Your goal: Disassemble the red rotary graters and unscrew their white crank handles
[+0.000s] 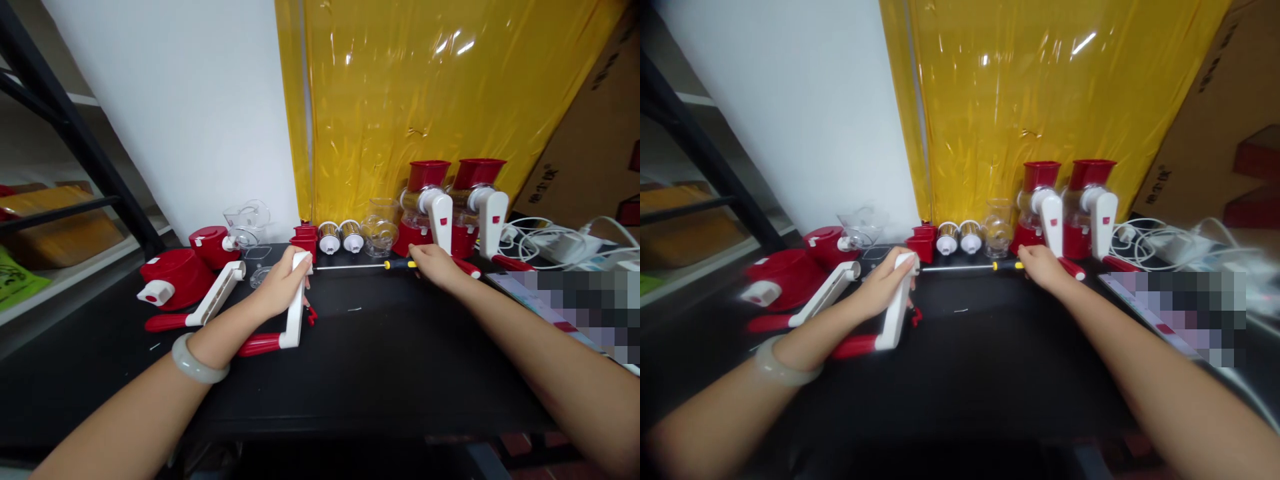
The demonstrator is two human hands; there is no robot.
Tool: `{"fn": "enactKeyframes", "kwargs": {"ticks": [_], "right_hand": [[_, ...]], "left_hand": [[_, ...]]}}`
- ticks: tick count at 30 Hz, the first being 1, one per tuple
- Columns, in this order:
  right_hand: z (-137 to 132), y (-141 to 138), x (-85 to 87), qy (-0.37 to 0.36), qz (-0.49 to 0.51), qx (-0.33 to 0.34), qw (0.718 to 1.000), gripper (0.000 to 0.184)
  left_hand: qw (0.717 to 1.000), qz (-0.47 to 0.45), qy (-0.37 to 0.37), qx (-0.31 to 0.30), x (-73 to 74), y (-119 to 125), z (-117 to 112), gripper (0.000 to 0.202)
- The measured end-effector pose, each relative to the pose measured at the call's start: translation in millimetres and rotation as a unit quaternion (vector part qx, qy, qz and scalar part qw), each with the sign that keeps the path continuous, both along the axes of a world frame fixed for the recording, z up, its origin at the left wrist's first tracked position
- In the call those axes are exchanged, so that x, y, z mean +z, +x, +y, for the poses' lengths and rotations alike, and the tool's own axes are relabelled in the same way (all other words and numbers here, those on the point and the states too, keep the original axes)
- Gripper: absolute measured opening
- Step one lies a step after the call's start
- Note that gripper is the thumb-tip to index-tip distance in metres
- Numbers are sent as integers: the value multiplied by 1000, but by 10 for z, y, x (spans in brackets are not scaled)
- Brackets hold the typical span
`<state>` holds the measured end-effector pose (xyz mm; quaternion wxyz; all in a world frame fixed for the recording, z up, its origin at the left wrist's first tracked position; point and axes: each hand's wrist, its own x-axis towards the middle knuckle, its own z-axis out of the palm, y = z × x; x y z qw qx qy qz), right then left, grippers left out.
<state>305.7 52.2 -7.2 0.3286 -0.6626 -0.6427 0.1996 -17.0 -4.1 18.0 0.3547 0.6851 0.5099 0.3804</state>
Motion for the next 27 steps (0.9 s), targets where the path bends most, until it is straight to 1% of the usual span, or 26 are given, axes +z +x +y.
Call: {"fn": "enactKeyframes", "kwargs": {"ticks": [7,12,17,20,23,25,27], "right_hand": [[-44,-8,4,129,-32,1,991,45],[-107,-2,63,239,-69,2,969,37],[-115,28,73,314,-64,21,947,31],[-82,40,36,337,-5,31,941,27],[-19,38,-17,338,102,19,935,15],[40,31,-55,308,195,15,931,15],[101,25,-91,250,289,22,924,20]], "left_hand": [[998,-45,-46,1,-39,-35,83,38],[992,-77,-97,-5,-53,-22,103,34],[984,-112,-136,-2,-19,11,84,31],[985,-114,-133,-2,-26,13,88,30],[990,-92,-102,-8,-49,8,82,33],[995,-64,-70,-16,-56,9,59,34],[998,-38,-34,-22,-44,17,17,35]]}}
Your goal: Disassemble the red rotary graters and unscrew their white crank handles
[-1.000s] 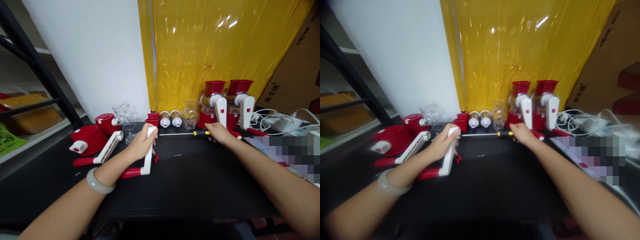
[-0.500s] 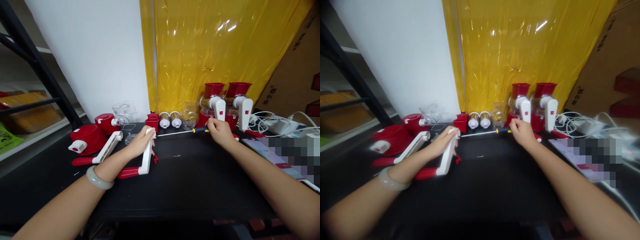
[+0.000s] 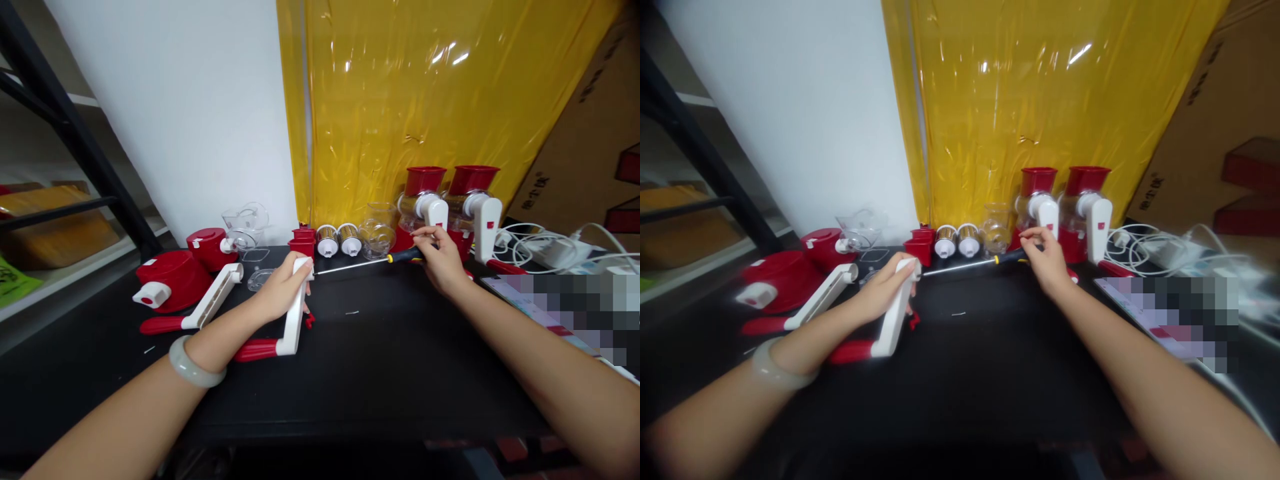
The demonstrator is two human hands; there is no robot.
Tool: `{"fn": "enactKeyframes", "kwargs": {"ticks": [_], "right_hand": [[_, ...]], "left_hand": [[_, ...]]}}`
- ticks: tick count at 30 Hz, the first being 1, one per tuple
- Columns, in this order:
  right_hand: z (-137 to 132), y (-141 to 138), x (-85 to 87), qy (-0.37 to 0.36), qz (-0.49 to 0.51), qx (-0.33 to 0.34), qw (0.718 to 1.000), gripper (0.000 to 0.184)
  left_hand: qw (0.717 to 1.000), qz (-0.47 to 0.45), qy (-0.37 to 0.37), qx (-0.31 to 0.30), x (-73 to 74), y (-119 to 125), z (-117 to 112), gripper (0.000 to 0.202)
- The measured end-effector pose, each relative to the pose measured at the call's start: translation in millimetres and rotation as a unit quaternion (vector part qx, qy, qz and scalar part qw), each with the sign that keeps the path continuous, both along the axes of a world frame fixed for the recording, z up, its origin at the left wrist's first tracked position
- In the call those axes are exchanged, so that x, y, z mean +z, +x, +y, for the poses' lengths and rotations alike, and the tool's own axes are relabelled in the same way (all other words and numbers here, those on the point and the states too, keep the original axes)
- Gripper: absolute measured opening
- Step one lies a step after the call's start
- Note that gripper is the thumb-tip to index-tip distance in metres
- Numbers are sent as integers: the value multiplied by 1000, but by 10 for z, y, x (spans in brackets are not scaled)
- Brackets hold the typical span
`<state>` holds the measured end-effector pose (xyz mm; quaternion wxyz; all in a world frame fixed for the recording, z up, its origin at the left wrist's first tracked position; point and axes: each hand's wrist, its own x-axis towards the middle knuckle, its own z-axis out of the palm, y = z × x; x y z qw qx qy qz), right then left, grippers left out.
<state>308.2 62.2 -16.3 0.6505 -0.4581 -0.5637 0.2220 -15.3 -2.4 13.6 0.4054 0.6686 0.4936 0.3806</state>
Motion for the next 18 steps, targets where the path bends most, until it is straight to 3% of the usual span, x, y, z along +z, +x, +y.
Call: {"fn": "enactKeyframes", "kwargs": {"ticks": [4,7,10,13,18], "right_hand": [[63,-3,-48,-109,40,50,992,23],[50,9,-61,-217,-42,64,973,40],[26,25,-61,-294,-141,34,945,46],[13,33,-43,-300,-195,-3,934,47],[-29,19,27,-211,-252,-45,943,46]], "left_hand": [[996,55,71,0,72,20,-103,33],[991,87,103,13,117,24,-144,33],[989,93,112,19,124,14,-140,33],[992,83,96,19,106,-1,-107,35],[997,54,59,13,55,-29,-21,36]]}}
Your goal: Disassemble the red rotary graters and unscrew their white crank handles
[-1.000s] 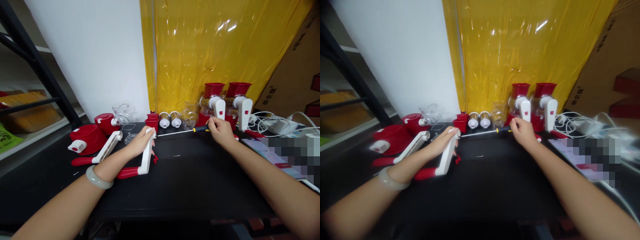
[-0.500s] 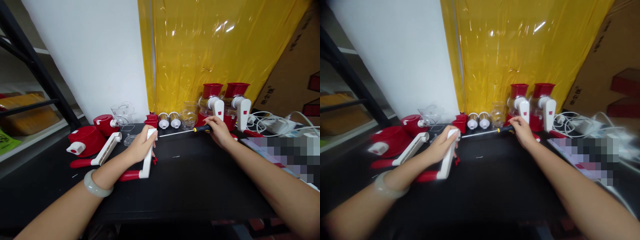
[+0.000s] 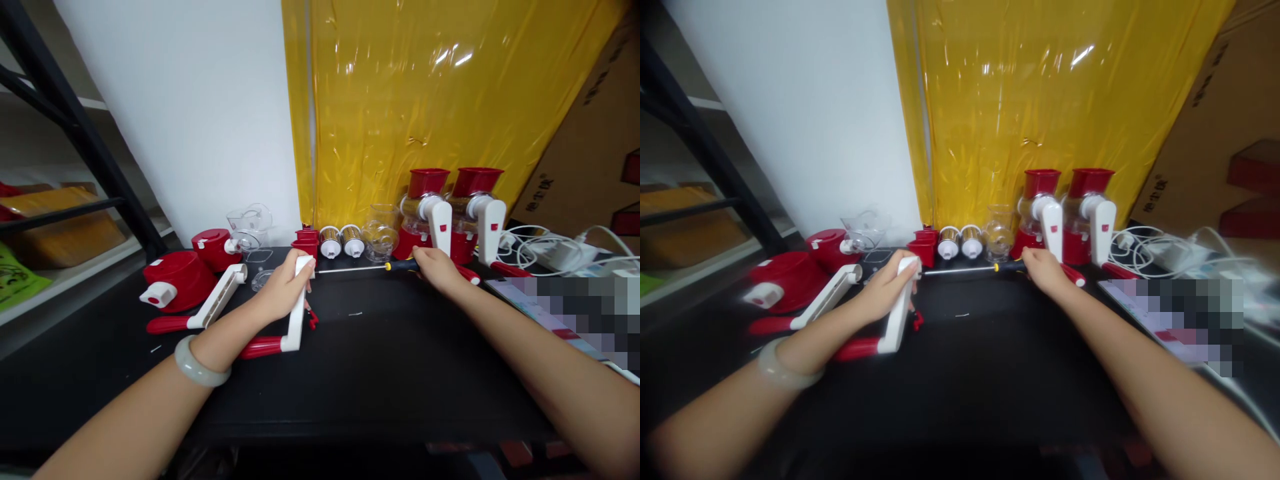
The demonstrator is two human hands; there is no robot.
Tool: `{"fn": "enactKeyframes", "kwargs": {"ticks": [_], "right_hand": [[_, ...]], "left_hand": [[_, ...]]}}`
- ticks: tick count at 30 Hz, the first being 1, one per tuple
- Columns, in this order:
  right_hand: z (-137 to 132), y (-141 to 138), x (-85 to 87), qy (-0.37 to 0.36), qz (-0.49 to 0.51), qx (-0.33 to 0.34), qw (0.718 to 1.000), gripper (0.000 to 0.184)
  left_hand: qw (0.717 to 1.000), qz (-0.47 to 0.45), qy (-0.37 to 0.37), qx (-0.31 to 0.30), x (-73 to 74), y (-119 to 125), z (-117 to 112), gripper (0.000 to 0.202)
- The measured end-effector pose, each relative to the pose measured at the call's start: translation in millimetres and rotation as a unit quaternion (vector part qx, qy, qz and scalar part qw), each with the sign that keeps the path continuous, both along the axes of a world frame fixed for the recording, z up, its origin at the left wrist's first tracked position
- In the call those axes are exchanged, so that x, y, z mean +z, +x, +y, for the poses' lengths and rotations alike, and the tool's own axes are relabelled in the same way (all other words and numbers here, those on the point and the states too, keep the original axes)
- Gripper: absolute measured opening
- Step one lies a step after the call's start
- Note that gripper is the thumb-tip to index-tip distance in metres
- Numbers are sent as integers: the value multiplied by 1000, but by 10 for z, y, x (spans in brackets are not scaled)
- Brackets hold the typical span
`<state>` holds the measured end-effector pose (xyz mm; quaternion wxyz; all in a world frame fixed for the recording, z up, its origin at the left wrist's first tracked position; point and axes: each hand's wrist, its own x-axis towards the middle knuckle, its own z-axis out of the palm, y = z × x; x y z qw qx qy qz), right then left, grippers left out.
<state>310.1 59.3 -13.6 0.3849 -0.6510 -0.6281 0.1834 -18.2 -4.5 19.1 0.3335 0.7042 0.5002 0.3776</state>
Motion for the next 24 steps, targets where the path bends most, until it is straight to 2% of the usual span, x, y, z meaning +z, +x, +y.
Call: {"fn": "enactKeyframes", "kwargs": {"ticks": [7,11,14,16,20,24], "right_hand": [[-80,-23,52,104,-16,15,994,42],[-112,-18,92,178,1,42,983,41],[-125,-5,114,203,28,51,977,39],[-113,6,106,189,48,46,980,38],[-41,-2,48,108,136,54,983,38],[-15,-71,38,68,282,100,952,31]], "left_hand": [[991,-78,-104,6,-88,-45,127,39],[982,-113,-151,8,-79,-14,123,34],[978,-118,-174,6,-68,16,104,33],[978,-119,-174,7,-66,25,96,32],[985,-113,-133,14,-61,13,88,33],[995,-75,-58,7,-44,-15,61,37]]}}
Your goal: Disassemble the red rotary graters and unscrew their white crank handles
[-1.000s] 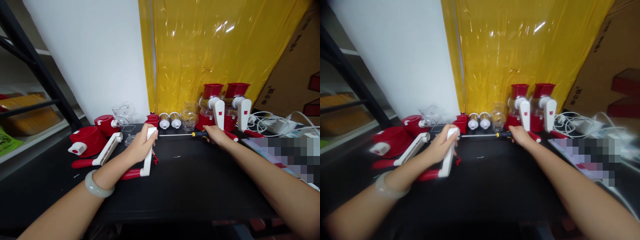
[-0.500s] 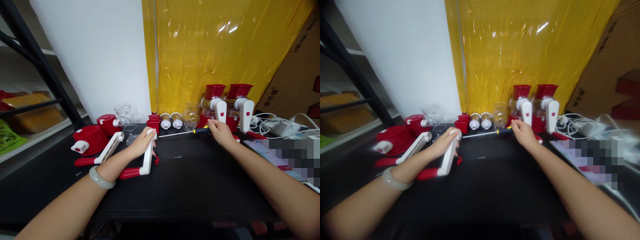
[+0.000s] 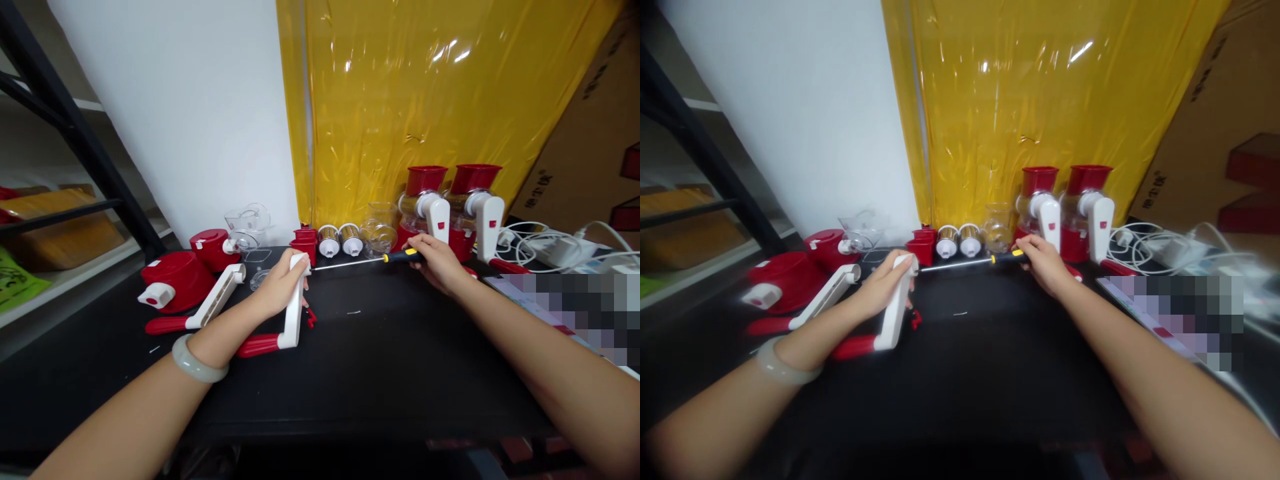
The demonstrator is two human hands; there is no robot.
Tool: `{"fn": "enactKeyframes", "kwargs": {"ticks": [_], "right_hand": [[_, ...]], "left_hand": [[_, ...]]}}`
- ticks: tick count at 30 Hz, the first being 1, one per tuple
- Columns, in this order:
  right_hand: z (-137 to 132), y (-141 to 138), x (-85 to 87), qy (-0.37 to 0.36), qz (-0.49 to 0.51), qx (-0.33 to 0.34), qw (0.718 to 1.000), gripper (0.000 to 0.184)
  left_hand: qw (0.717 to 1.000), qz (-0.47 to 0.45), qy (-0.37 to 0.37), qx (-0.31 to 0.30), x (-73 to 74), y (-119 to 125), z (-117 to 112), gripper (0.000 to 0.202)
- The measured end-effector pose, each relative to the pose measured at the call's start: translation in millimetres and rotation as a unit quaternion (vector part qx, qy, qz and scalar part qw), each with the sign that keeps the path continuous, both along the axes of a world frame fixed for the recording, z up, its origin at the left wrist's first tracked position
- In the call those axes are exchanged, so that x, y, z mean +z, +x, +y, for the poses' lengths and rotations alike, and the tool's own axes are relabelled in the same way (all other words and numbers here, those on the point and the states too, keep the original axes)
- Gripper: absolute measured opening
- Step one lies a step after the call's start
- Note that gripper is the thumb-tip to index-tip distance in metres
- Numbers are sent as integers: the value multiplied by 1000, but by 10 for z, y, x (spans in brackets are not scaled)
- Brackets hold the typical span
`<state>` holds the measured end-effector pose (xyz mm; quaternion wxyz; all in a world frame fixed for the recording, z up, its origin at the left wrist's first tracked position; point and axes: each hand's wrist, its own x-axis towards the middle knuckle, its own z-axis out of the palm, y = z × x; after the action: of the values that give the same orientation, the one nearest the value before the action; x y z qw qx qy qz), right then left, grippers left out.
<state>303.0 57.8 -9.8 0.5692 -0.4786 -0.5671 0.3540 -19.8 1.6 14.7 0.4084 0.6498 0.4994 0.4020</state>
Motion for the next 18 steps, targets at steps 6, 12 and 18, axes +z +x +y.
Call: {"fn": "enactKeyframes", "kwargs": {"ticks": [6,12,18], "right_hand": [[-24,14,23,-114,-43,10,993,47],[18,86,-37,-153,-203,-57,965,50],[11,90,-29,-53,-232,-54,970,46]], "left_hand": [[994,73,82,-17,39,1,-76,37],[995,70,66,-8,43,6,-65,36],[999,32,9,1,-19,-14,21,37]]}}
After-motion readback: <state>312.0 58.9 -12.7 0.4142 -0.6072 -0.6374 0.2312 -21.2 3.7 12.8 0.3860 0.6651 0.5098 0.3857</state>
